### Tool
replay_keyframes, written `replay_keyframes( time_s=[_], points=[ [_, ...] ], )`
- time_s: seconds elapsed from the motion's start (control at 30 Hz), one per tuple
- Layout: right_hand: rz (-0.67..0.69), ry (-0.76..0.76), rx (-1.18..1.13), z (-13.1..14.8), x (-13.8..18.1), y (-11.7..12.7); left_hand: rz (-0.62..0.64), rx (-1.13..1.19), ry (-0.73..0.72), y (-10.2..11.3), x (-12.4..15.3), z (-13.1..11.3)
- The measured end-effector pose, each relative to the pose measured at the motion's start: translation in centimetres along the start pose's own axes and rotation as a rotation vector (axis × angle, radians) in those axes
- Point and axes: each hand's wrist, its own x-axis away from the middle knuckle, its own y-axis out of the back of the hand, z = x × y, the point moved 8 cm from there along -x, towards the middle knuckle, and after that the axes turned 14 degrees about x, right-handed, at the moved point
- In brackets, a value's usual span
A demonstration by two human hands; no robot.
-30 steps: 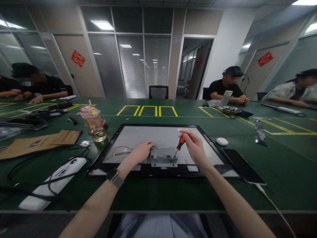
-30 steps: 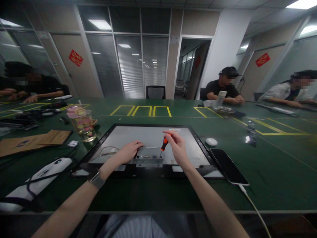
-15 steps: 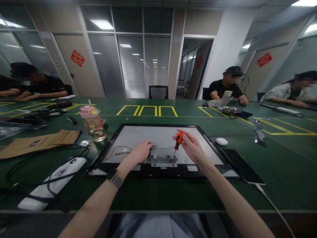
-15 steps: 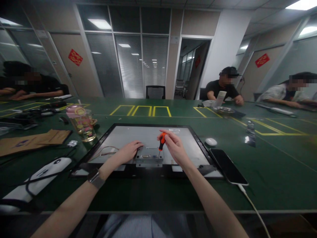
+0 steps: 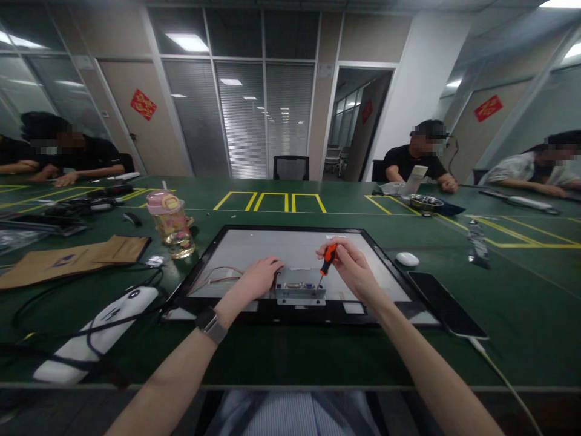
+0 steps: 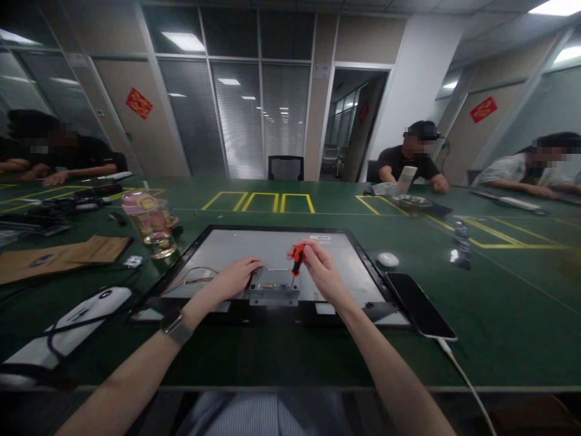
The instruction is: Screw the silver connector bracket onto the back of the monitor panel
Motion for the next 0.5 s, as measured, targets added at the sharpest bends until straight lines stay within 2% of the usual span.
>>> replay_keyframes(
  time_s=[0.17, 0.27, 0.37, 0.5],
  points=[
    [-0.042, 0.029, 0.103, 0.0, 0.1, 0.5, -0.003, -0.022, 0.012, 0.0, 0.1, 0.0],
    [-0.022, 0.032, 0.181, 0.1, 0.1, 0.7, -0.005, -0.010, 0.004, 0.1, 0.1, -0.1],
    [0.001, 0.093, 0.270, 0.9, 0.1, 0.6, -0.004, -0.010, 0.000, 0.1, 0.1, -0.1],
    [-0.048, 0.136, 0.318, 1.5, 0.0, 0.9, -0.002, -0.009, 0.003, 0.1, 0.0, -0.1]
  ],
)
